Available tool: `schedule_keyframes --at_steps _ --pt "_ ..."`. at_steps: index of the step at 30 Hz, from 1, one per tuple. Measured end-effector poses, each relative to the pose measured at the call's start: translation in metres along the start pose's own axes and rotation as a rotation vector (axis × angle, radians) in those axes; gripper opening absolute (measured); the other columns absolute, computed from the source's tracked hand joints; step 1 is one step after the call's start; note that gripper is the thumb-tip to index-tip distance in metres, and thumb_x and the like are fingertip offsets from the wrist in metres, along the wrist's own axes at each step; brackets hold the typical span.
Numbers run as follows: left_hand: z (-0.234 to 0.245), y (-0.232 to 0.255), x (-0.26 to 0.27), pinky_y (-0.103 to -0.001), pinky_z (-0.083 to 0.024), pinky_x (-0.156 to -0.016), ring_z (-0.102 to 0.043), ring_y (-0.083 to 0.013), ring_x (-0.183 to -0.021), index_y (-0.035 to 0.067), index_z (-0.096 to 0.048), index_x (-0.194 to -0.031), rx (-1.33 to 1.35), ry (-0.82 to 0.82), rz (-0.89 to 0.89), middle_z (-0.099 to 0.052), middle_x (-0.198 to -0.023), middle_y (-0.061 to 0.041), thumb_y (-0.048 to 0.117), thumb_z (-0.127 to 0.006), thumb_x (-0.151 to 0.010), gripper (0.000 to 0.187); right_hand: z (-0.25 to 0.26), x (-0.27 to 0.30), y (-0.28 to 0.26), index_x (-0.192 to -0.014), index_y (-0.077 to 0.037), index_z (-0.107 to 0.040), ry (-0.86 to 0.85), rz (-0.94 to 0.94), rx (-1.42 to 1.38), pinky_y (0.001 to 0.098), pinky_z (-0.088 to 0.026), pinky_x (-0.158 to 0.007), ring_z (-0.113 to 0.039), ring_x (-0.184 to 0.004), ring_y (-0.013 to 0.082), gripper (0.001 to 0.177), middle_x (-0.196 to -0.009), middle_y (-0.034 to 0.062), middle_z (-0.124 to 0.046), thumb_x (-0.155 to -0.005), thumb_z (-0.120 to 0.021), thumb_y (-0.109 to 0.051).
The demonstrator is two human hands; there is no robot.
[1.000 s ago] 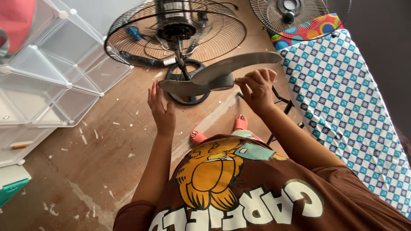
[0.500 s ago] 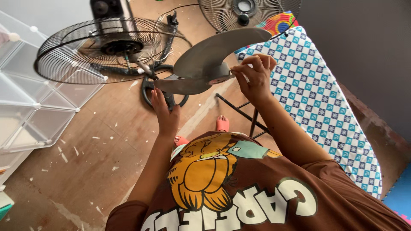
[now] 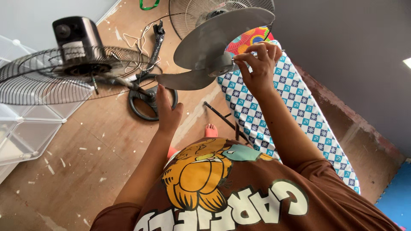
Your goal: The person disassembles a standing electric fan by removing the front grille, fan blades, and rear grille, then reassembles the components in reverse order. The person handles the fan parts by hand without using tools.
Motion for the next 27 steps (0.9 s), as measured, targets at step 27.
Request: schedule_keyframes --at_steps 27 --pt "-0.062 0.087 -0.239 -0.063 -0.01 -0.126 -0.01 -0.0514 -0.155 0.001 -0.047 -0.151 -0.129 0.188 -0.108 -0.028 -0.165 -0.028 0.036 -0.057 -0.106 0.058 -0.062 -0.036 0.151 -0.092 -0.017 -0.08 0.07 -0.448 -0.017 0.0473 -0.028 -0.105 -0.05 -0.114 0.0218 0.009 -0.105 -0.0027 -0.06 -0.084 -0.085 -0.016"
Point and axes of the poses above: each hand's wrist, its own x-axis away from the middle knuckle, its own z-axis out of the back of the hand, y = z × x, the point moved 3 cm from there along -x, towards the middle knuckle
